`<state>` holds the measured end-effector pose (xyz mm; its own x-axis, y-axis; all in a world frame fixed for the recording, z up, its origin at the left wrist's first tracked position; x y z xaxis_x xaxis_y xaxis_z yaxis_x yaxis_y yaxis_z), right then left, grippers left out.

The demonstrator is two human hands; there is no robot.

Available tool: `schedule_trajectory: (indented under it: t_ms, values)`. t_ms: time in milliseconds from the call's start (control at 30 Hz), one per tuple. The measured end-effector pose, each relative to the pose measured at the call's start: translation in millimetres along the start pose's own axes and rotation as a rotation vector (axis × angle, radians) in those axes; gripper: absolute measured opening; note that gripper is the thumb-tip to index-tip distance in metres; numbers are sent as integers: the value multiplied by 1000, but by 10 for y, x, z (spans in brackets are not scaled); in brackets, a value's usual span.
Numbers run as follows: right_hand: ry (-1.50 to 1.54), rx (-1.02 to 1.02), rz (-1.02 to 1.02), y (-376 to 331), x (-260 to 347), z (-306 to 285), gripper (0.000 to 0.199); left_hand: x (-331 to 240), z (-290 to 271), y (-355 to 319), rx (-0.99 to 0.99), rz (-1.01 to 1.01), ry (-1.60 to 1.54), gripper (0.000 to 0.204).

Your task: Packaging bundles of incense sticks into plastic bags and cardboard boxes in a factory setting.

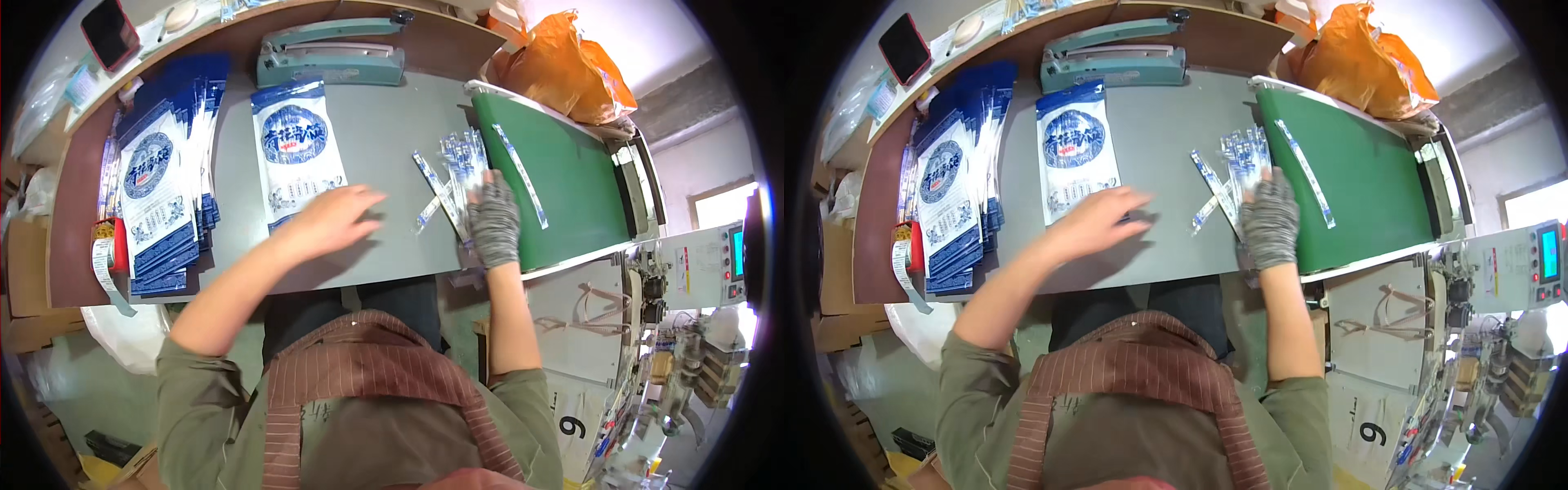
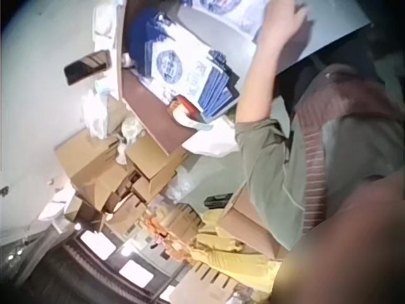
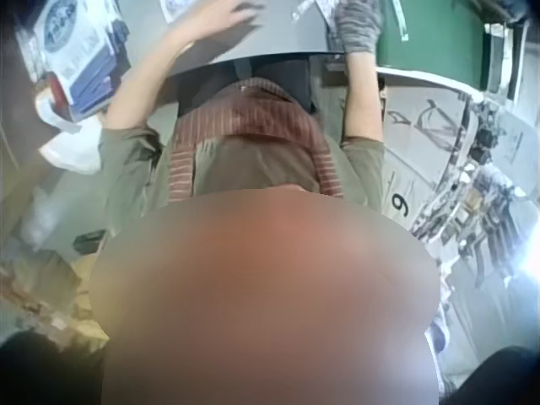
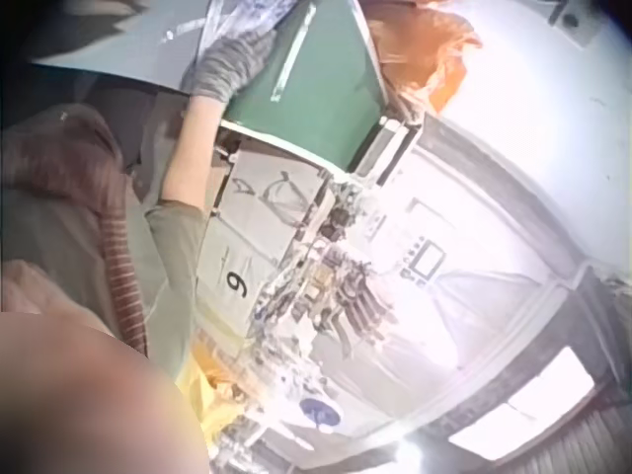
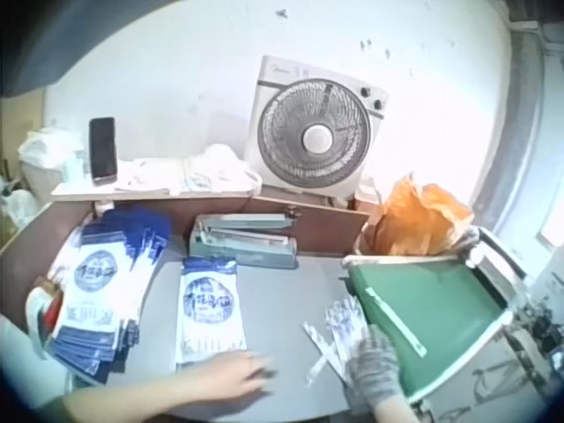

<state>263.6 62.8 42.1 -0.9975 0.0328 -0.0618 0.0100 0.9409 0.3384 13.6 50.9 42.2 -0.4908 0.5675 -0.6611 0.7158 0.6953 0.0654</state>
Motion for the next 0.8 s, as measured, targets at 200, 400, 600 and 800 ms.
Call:
schedule_trajectory:
  t_ms: [200, 400, 600, 800]
  values:
    - [-3, 82, 180, 88, 79, 382, 62, 112, 835, 991, -397, -158, -686, 74]
    - [473, 535, 115, 53, 724, 534, 58, 657, 721, 1293, -878, -307, -937, 81]
    - [336, -11, 428, 502, -164, 663, 47, 1023, 391, 1127, -791, -395, -795, 86]
    - [1254, 314, 455, 539, 1015, 831, 61, 748, 326, 1214, -643, -490, -1244, 55]
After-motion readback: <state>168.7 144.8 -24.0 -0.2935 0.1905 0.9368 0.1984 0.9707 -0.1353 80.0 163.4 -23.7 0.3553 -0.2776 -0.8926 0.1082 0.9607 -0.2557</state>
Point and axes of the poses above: each hand's wrist, its own y-axis towards the middle knuckle, its own z-axis out of the palm, x = y × z, the point moved 8 cm from there along y, towards the middle knuckle, and after that the axes turned 5 degrees about z, right-handed, at the moved point
